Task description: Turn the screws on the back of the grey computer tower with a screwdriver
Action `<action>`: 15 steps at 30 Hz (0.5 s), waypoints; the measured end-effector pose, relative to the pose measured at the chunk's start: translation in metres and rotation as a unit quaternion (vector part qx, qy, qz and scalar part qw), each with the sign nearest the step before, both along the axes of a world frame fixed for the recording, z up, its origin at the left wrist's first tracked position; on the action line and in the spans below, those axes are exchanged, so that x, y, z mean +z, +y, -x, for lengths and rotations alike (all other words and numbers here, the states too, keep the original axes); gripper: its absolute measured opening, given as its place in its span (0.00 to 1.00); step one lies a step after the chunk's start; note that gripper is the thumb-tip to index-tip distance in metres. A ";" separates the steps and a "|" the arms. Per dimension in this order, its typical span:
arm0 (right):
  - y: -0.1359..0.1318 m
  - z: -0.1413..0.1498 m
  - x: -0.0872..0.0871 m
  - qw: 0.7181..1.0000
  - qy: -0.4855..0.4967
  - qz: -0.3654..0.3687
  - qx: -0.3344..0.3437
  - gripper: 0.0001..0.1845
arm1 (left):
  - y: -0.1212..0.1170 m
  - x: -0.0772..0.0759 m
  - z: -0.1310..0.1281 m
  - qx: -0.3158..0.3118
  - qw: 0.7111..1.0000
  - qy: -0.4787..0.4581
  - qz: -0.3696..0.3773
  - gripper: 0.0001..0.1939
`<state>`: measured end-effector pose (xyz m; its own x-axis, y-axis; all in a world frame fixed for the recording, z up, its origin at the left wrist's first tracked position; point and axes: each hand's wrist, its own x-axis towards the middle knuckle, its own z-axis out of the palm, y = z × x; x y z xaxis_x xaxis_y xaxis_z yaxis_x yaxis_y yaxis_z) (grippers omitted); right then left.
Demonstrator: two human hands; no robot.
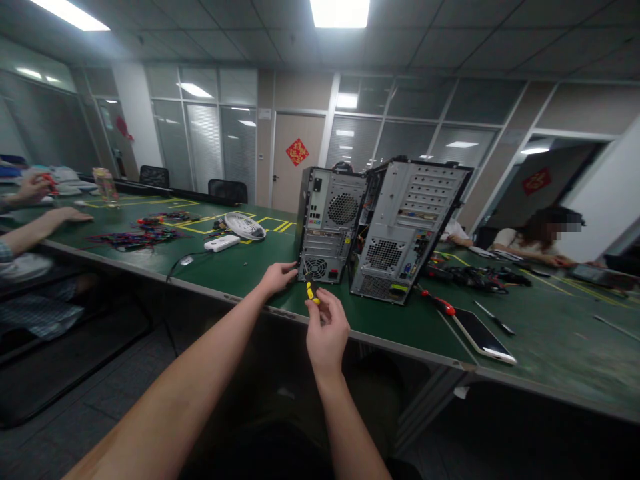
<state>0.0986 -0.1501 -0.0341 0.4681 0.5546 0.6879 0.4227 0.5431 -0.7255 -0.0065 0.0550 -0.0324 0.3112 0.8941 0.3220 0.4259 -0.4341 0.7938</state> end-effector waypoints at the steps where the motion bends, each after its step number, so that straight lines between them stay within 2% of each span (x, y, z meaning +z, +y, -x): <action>1: -0.001 0.000 0.001 1.000 -0.011 -0.001 -0.003 0.12 | 0.000 0.000 0.000 -0.002 1.000 -0.001 0.001 0.26; 6: -0.002 -0.001 0.002 1.000 -0.023 0.001 -0.004 0.14 | 0.001 -0.002 0.000 -0.002 1.000 -0.004 0.004 0.26; 12: 0.003 0.000 -0.002 0.999 0.036 0.011 0.005 0.13 | 0.001 0.000 0.000 -0.006 1.000 0.005 -0.004 0.25; 15: 0.000 -0.001 0.000 1.000 0.010 0.008 0.004 0.13 | 0.001 0.000 -0.001 -0.007 1.000 -0.002 -0.002 0.26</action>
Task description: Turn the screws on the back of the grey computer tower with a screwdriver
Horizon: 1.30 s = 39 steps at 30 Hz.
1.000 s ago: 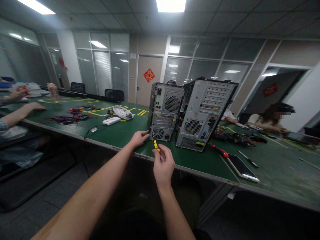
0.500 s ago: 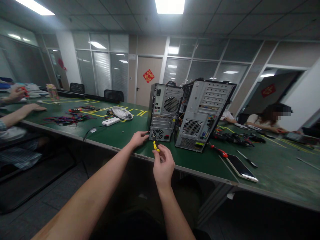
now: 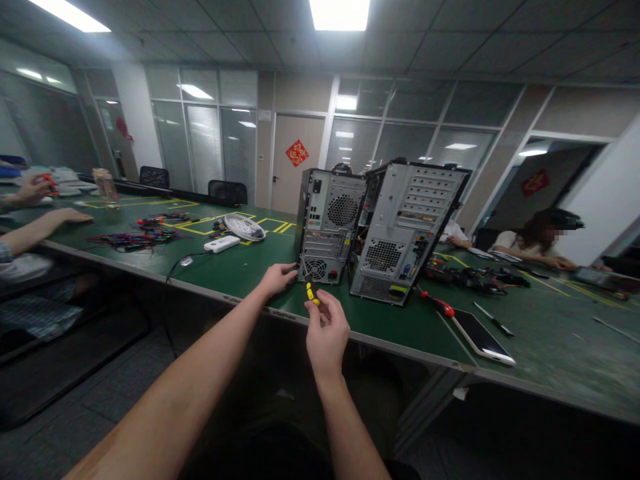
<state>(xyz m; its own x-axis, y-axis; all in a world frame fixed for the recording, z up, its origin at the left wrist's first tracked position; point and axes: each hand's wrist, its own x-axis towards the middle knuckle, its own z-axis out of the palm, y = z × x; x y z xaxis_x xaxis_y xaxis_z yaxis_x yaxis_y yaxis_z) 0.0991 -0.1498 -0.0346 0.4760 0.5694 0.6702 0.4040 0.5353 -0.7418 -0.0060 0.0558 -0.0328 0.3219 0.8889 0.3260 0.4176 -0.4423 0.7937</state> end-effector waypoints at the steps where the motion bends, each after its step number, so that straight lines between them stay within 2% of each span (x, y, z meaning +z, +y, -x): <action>1: -0.001 0.000 0.001 1.000 -0.020 -0.004 -0.007 0.13 | 0.000 -0.001 0.000 -0.001 1.000 -0.002 0.000 0.26; 4: -0.004 -0.001 0.003 0.998 -0.063 -0.012 -0.029 0.14 | 0.003 -0.003 -0.001 -0.003 1.000 -0.007 0.000 0.26; 11: 0.000 -0.001 0.001 1.000 0.006 -0.005 -0.022 0.13 | 0.008 -0.007 0.000 -0.003 1.000 0.004 0.001 0.26; 17: -0.003 -0.001 0.002 0.999 -0.036 -0.010 -0.035 0.14 | 0.007 -0.006 0.000 -0.011 1.000 -0.008 0.007 0.27; 23: 0.001 0.000 -0.003 0.999 0.030 0.006 -0.010 0.14 | 0.007 -0.006 0.000 -0.006 1.000 0.002 0.004 0.27; 30: -0.003 -0.002 0.002 0.998 -0.045 -0.008 -0.039 0.13 | 0.007 -0.006 0.000 -0.007 1.000 -0.006 -0.004 0.27; 36: 0.000 -0.001 -0.001 0.999 0.044 0.021 -0.002 0.15 | 0.006 -0.006 0.000 -0.003 1.000 -0.003 0.002 0.27; 39: 0.000 -0.002 0.000 1.000 0.025 0.005 -0.007 0.13 | 0.007 -0.006 0.000 -0.002 1.000 -0.002 0.000 0.27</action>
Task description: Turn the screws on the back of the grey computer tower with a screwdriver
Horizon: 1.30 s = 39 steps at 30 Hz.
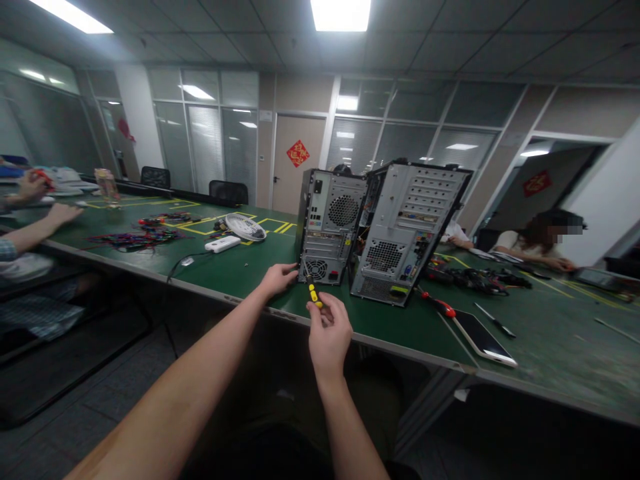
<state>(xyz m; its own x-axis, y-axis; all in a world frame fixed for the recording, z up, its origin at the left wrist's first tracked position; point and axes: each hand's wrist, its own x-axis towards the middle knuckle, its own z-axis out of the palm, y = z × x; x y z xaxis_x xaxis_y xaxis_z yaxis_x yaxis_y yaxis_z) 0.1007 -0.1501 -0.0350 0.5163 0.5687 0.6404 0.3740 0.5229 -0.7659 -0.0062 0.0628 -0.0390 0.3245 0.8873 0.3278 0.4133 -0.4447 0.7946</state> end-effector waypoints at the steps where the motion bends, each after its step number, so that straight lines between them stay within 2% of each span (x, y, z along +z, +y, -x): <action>1: -0.001 0.000 0.001 1.000 -0.011 -0.004 -0.005 0.12 | 0.000 0.000 0.000 0.000 1.000 -0.001 0.000 0.27; 5: -0.003 -0.001 0.003 1.000 -0.018 -0.012 0.004 0.13 | 0.000 0.000 0.000 -0.006 1.000 -0.009 0.004 0.27; 9: -0.001 0.001 0.000 0.999 0.028 0.001 0.037 0.15 | -0.003 0.002 0.000 0.002 1.000 -0.005 0.004 0.27; 12: 0.000 0.001 -0.002 0.998 0.047 0.018 0.036 0.15 | -0.004 0.003 0.000 0.005 1.000 0.001 0.003 0.27; 18: -0.003 -0.002 0.003 0.997 -0.072 -0.003 -0.014 0.13 | -0.001 0.002 0.000 0.003 1.000 0.004 -0.001 0.27; 24: 0.000 0.001 -0.001 1.000 0.008 0.021 0.018 0.12 | -0.001 0.001 0.000 0.008 1.000 0.011 0.002 0.27; 30: -0.003 0.001 0.001 0.999 -0.032 0.002 0.008 0.13 | -0.003 0.003 0.000 0.002 1.000 0.008 0.007 0.27; 39: 0.001 0.001 -0.003 1.000 0.022 -0.005 0.010 0.14 | -0.006 0.005 0.001 0.002 1.000 -0.003 0.003 0.26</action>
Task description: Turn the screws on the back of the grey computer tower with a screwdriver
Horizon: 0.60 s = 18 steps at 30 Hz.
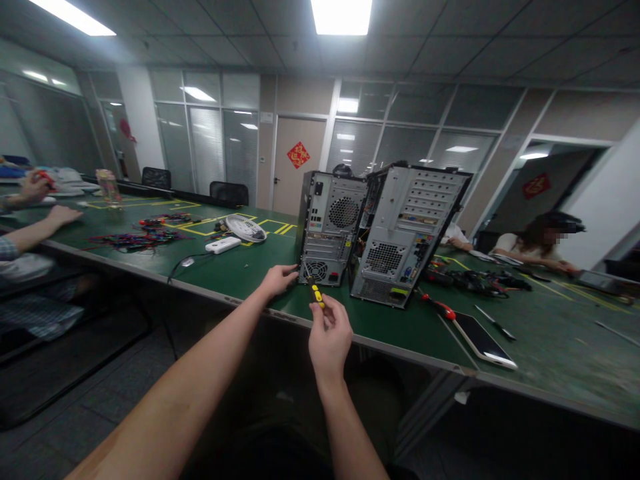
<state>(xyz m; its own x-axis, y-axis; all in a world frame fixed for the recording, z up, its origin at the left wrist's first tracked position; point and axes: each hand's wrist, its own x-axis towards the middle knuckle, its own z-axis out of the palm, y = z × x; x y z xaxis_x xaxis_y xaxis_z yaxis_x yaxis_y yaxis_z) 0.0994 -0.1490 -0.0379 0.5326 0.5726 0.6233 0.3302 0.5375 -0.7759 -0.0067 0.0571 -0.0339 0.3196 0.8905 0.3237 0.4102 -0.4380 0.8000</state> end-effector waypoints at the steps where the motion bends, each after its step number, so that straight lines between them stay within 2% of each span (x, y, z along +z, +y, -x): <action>1: 0.000 0.000 0.000 1.000 -0.003 -0.002 -0.001 0.14 | 0.000 0.000 0.000 0.000 1.000 -0.001 0.001 0.26; 18: -0.003 0.001 0.002 0.999 -0.028 -0.005 -0.021 0.13 | 0.000 0.001 0.000 0.003 1.000 0.003 0.003 0.26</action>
